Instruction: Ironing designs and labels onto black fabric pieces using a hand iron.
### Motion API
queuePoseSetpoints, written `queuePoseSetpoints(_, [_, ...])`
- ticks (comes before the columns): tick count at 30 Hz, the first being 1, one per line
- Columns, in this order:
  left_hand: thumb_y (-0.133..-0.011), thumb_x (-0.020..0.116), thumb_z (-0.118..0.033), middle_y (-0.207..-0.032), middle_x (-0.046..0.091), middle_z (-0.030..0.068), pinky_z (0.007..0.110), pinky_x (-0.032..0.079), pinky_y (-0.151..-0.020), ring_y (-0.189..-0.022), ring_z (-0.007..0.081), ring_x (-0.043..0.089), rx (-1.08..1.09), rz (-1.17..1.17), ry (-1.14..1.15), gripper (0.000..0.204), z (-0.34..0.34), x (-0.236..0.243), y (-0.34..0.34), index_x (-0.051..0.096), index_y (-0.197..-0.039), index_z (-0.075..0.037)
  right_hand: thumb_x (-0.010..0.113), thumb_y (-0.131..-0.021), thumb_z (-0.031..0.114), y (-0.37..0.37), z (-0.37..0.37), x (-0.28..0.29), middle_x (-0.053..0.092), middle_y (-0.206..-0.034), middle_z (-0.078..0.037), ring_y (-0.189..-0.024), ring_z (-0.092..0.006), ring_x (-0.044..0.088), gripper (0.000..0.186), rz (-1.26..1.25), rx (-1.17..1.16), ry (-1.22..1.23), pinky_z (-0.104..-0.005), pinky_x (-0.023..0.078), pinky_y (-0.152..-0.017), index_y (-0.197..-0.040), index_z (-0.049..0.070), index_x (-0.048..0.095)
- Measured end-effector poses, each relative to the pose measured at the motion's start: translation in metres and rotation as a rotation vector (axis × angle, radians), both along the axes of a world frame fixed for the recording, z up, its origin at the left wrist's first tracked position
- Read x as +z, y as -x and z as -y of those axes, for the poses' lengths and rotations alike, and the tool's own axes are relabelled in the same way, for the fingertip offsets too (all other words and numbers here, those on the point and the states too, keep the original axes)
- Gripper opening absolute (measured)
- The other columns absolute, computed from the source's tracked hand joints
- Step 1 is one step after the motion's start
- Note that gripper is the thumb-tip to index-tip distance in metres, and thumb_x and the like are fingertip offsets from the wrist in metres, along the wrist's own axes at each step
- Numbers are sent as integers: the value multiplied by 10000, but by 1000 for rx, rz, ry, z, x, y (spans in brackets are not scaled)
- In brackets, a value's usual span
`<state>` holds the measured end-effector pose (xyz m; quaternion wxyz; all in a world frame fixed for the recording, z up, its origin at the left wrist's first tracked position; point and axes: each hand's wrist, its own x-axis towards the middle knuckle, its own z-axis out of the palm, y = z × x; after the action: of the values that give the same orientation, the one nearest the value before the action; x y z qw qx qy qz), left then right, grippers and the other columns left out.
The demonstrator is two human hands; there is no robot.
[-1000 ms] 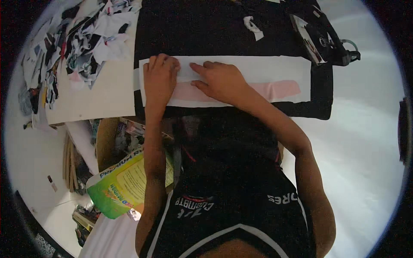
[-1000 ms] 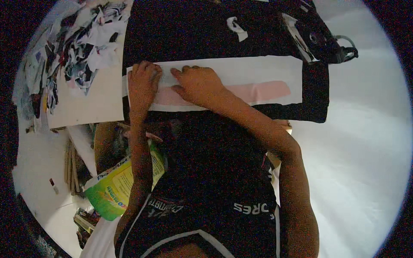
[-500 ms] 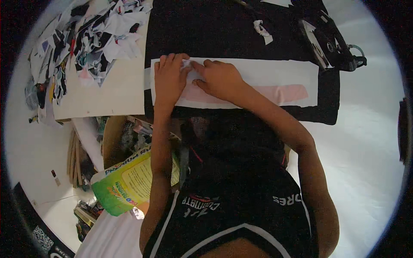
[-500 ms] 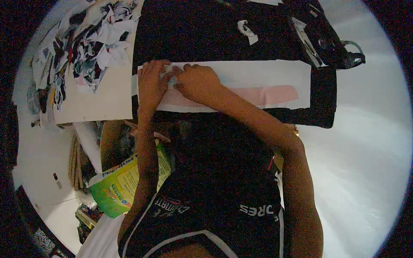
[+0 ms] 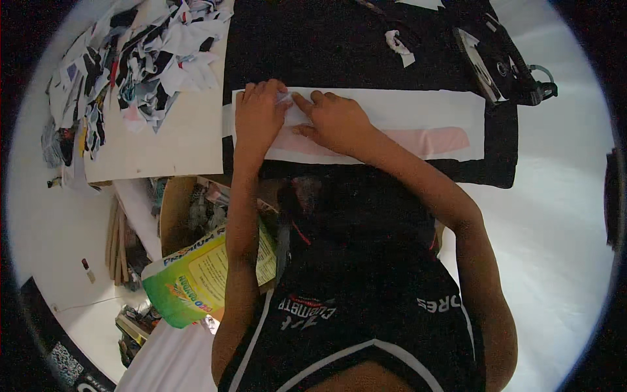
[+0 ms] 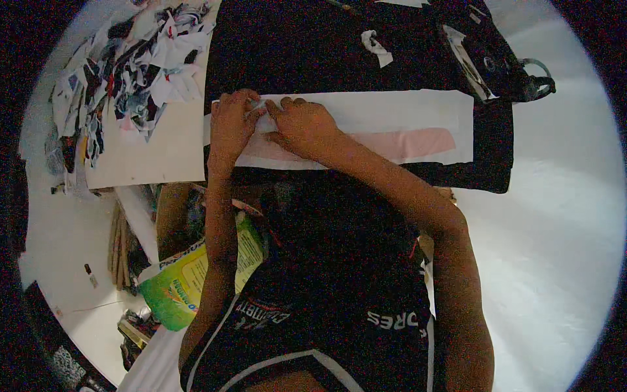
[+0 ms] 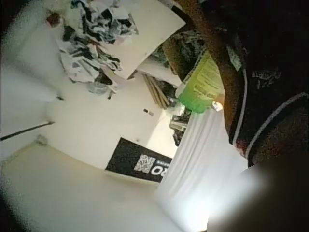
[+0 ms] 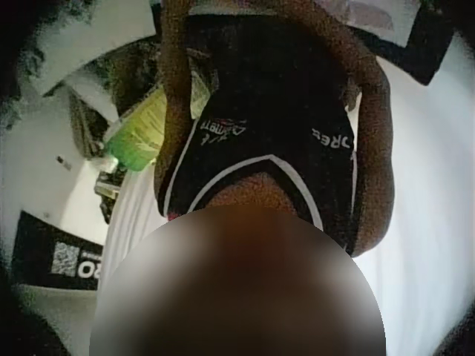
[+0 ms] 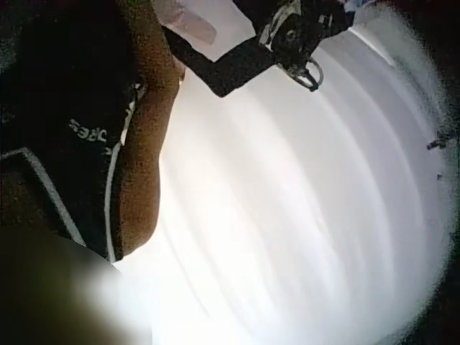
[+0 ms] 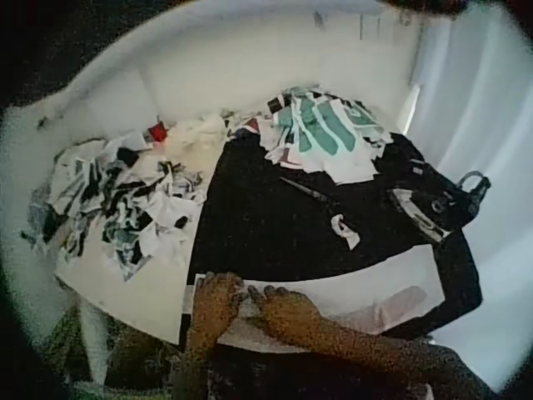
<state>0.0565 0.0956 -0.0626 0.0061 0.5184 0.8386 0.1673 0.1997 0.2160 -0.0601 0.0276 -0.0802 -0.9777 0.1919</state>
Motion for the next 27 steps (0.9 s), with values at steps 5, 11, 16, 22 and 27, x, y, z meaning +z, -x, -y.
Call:
queuePoseSetpoints(5, [-801, 687, -141, -895, 614, 70, 403, 388, -796, -903, 264, 555, -50, -46, 22, 172, -3, 4, 1, 616, -955, -108, 626, -887, 420, -1, 1, 0, 604, -993, -143, -901, -288, 630, 609, -5, 6, -22, -397, 544, -726, -1357, 51, 508])
queuePoseSetpoints(11, [-792, 643, -126, -887, 610, 77, 402, 388, -792, -897, 263, 544, -85, -354, 40, 109, -9, 7, -11, 624, -891, -84, 659, -867, 402, -1, 1, -4, 608, -1000, -141, -910, -292, 630, 621, -2, 16, -11, -396, 549, -728, -1361, 58, 506])
queuePoseSetpoints(16, [-776, 655, -152, -877, 612, 91, 395, 389, -785, -896, 259, 546, -66, -430, 124, 124, -13, 12, -14, 623, -864, -71, 673, -861, 385, -2, 2, -3, 609, -1005, -145, -906, -293, 632, 629, -14, 10, 1, -400, 549, -733, -1370, 59, 496])
queuePoseSetpoints(22, [-818, 628, -190, -863, 622, 105, 427, 406, -790, -889, 292, 567, -34, -362, 137, 152, -15, 2, -8, 605, -905, -68, 671, -867, 382, -2, -5, -6, 612, -1023, -154, -917, -306, 638, 637, -21, 25, 67, -411, 546, -744, -1380, 56, 480])
queuePoseSetpoints(27, [-817, 629, -175, -800, 622, 94, 419, 397, -762, -860, 283, 570, -36, -316, 105, 122, -14, 5, -8, 594, -871, -71, 672, -866, 380, -1, -5, -1, 611, -1024, -159, -920, -312, 636, 649, 13, 17, 109, -413, 540, -771, -1388, 54, 468])
